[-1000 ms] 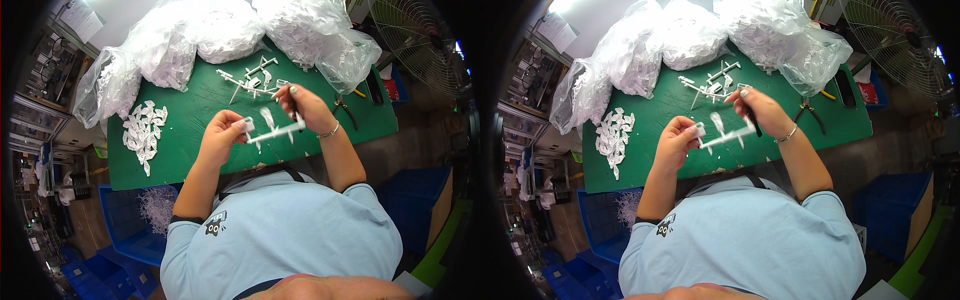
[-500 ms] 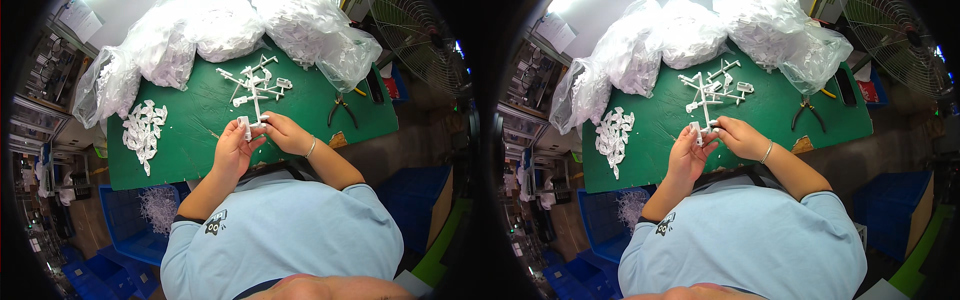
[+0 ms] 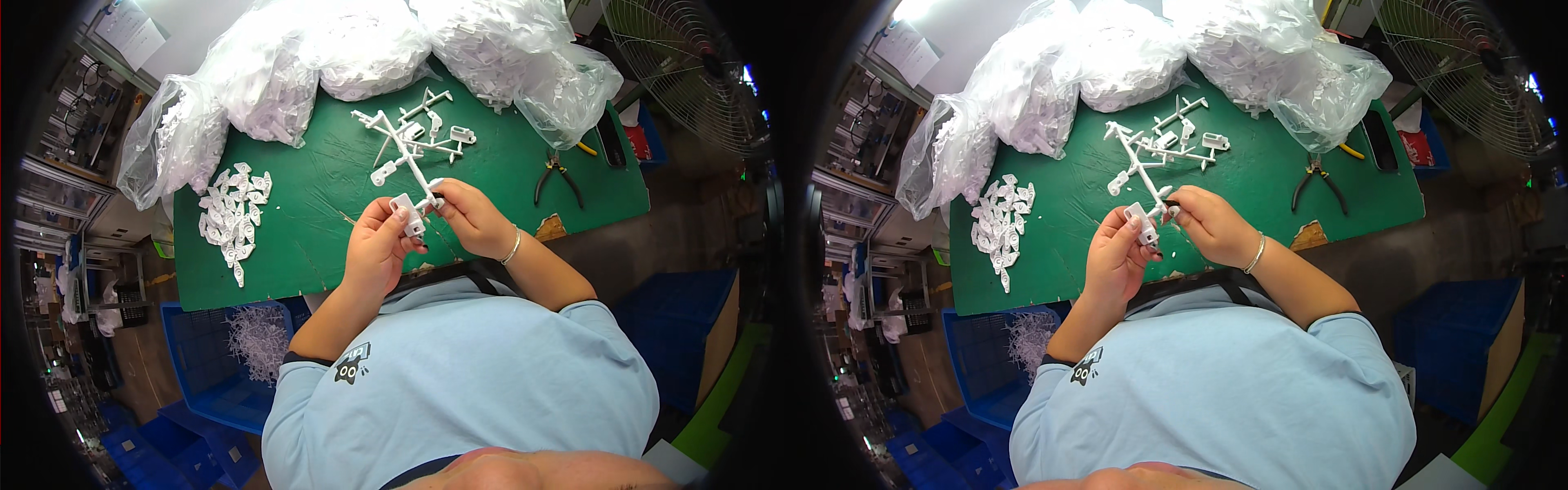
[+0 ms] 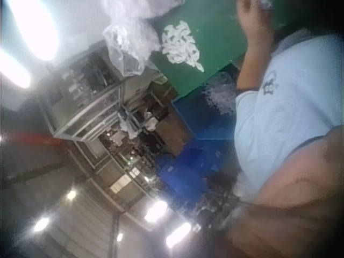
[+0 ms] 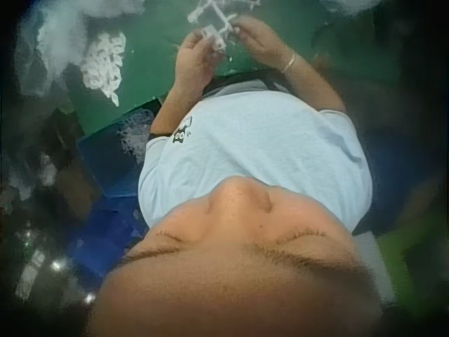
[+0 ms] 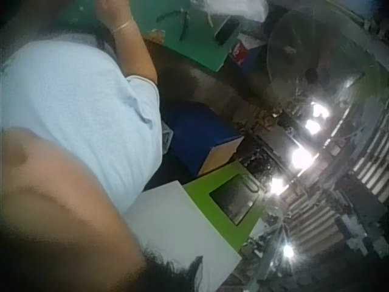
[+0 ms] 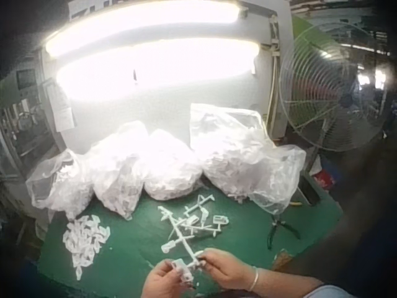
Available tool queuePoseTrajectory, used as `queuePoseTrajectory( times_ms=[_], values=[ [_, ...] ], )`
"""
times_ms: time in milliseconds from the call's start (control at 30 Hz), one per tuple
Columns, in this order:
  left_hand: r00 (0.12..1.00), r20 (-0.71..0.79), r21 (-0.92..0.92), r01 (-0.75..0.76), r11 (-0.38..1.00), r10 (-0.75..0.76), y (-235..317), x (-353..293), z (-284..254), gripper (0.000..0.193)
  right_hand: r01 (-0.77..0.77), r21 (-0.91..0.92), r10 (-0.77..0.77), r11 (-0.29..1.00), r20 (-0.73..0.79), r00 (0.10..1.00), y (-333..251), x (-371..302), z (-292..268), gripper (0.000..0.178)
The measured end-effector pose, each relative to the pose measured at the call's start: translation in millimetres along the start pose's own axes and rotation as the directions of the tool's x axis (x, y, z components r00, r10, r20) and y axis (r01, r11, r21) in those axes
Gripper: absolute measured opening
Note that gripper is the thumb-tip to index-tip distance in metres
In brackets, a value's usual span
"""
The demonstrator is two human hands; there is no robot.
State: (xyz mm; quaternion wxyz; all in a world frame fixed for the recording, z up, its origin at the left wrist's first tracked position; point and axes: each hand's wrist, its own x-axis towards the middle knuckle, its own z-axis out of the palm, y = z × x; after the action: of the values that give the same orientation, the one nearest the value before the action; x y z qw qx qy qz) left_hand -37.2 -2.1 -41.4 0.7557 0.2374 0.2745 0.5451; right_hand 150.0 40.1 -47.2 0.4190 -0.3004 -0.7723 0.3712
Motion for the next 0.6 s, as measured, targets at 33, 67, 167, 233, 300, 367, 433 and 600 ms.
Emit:
queuePoseTrajectory(
  times_ms=[33, 67, 167, 233, 300, 367, 433, 600],
  values=[
    [1.0, 0.01, 0.029, -0.006, 1.0, 0.006, 0, -1, 0, 0.011, -0.022, 0.0, 0.022, 1.0, 0.016, 1.0, -1, 0, 0, 0.015],
    [1.0, 0.008, 0.029, -0.006, 1.0, 0.006, 0, -2, 2, 0.011, -0.023, 0.0, 0.023, 1.0, 0.018, 1.0, -2, 0, -1, 0.015],
    [1.0, 0.016, 0.103, -0.011, 0.995, 0.01, 2, -4, 7, 0.011, -0.066, 0.057, 0.061, 0.996, 0.085, 0.994, -7, -4, -4, 0.02],
    [1.0, 0.024, 0.126, 0.018, 0.992, -0.021, 3, -5, 9, 0.012, -0.082, 0.124, 0.06, 0.989, 0.172, 0.983, -12, -5, -5, 0.034],
    [0.998, 0.048, 0.11, 0.026, 0.994, -0.031, 2, -5, 6, 0.011, -0.088, 0.088, 0.072, 0.992, 0.177, 0.982, -11, -6, -5, 0.039],
    [0.997, 0.072, 0.093, 0.036, 0.995, -0.043, 1, -6, 5, 0.011, -0.096, 0.051, 0.086, 0.994, 0.182, 0.98, -11, -7, -4, 0.045],
    [0.993, 0.095, 0.044, 0.071, 0.996, -0.075, 1, -6, 6, 0.009, -0.039, 0.057, 0.03, 0.998, 0.153, 0.988, -9, -8, -2, 0.042],
    [0.988, 0.112, 0.037, 0.102, 0.994, -0.106, -4, -5, 3, 0.008, -0.042, 0.144, 0.03, 0.989, 0.085, 0.996, -3, -14, 6, 0.037]
  ],
)
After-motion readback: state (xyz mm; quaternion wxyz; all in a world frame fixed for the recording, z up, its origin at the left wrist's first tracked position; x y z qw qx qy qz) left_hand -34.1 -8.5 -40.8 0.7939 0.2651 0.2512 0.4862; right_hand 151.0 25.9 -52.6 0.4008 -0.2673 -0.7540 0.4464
